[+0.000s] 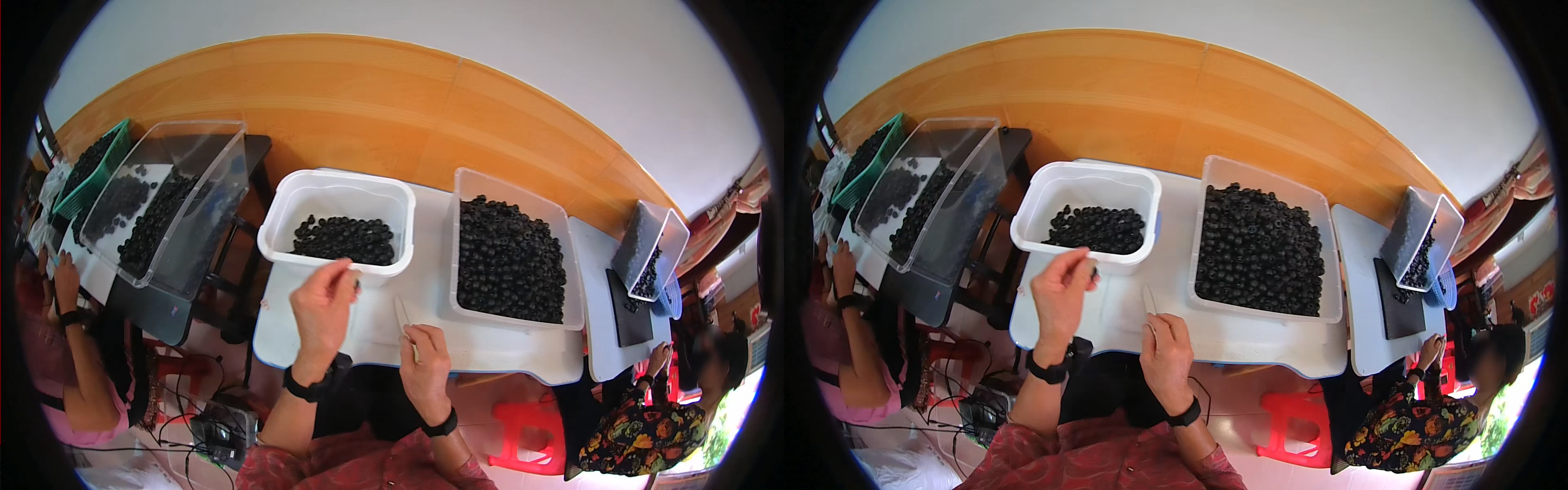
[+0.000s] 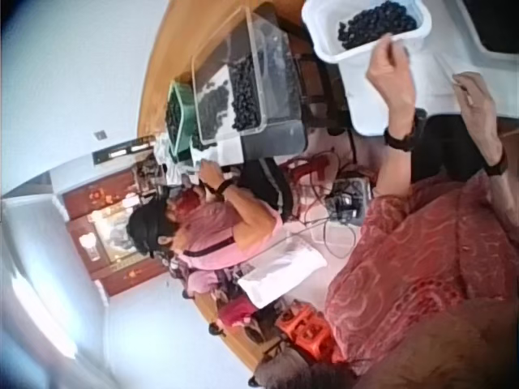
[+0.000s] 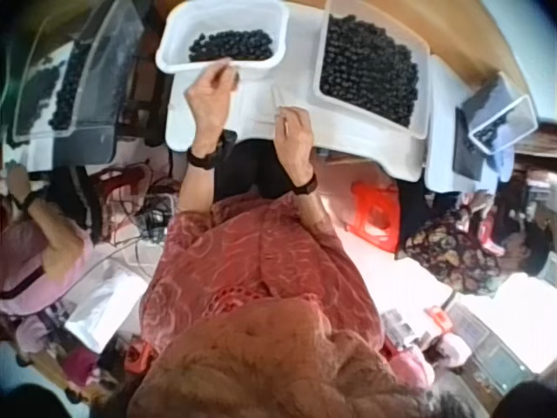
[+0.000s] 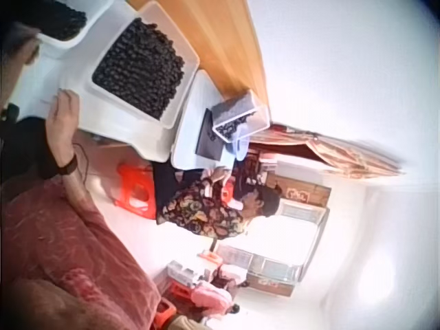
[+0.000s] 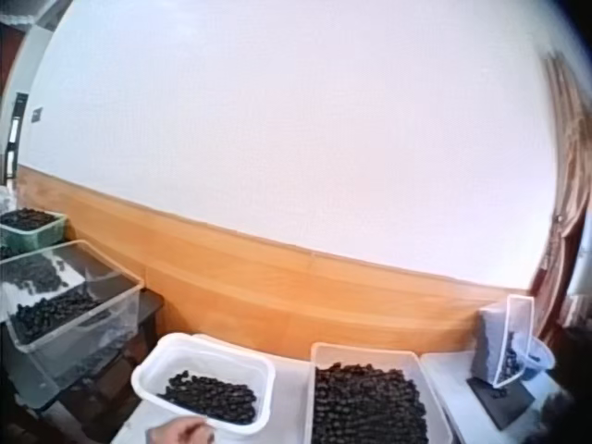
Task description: Manually trimming flash or excess material from small black rubber components using a hand knife.
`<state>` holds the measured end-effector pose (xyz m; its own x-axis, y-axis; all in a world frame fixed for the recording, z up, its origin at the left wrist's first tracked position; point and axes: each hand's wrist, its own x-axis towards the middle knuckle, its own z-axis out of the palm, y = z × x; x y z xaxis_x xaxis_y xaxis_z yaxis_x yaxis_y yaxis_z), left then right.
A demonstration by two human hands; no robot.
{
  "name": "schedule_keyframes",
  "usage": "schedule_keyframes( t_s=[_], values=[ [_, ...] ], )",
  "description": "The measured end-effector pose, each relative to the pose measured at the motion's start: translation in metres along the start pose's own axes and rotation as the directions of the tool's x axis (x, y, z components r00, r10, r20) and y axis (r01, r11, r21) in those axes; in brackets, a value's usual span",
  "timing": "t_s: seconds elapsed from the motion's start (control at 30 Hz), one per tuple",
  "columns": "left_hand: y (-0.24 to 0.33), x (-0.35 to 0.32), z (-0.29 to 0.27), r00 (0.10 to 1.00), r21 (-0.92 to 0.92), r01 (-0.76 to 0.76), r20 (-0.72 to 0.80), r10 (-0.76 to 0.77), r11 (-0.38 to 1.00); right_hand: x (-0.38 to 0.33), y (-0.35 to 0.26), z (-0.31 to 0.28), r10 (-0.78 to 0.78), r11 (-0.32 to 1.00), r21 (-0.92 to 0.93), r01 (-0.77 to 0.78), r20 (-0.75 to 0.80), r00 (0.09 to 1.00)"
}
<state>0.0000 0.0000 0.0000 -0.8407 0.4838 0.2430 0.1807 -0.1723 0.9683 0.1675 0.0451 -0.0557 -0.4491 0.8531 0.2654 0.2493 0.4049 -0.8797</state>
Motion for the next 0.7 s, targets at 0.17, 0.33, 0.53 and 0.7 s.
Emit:
schedule_keyframes(
  t_s=[0.17,0.33,0.53,0.7],
  values=[
    [0.005,0.034,0.011,0.987,0.143,-0.053,-0.141,0.074,0.988,0.005,0.019,0.002,-0.236,0.838,-0.498,0.221,0.034,0.971],
    [0.002,0.033,0.024,0.941,0.371,-0.253,-0.121,0.317,0.893,0.009,0.025,-0.002,-0.246,0.840,-0.487,0.240,0.053,0.968],
    [0.017,0.009,0.079,0.894,0.288,-0.449,0.159,0.420,0.846,0.010,0.026,-0.003,-0.243,0.845,-0.478,0.240,0.057,0.968],
    [0.023,0.008,0.126,0.806,0.391,-0.591,0.326,0.494,0.706,0.002,0.022,-0.009,-0.258,0.875,-0.421,0.237,0.005,0.966]
  ],
)
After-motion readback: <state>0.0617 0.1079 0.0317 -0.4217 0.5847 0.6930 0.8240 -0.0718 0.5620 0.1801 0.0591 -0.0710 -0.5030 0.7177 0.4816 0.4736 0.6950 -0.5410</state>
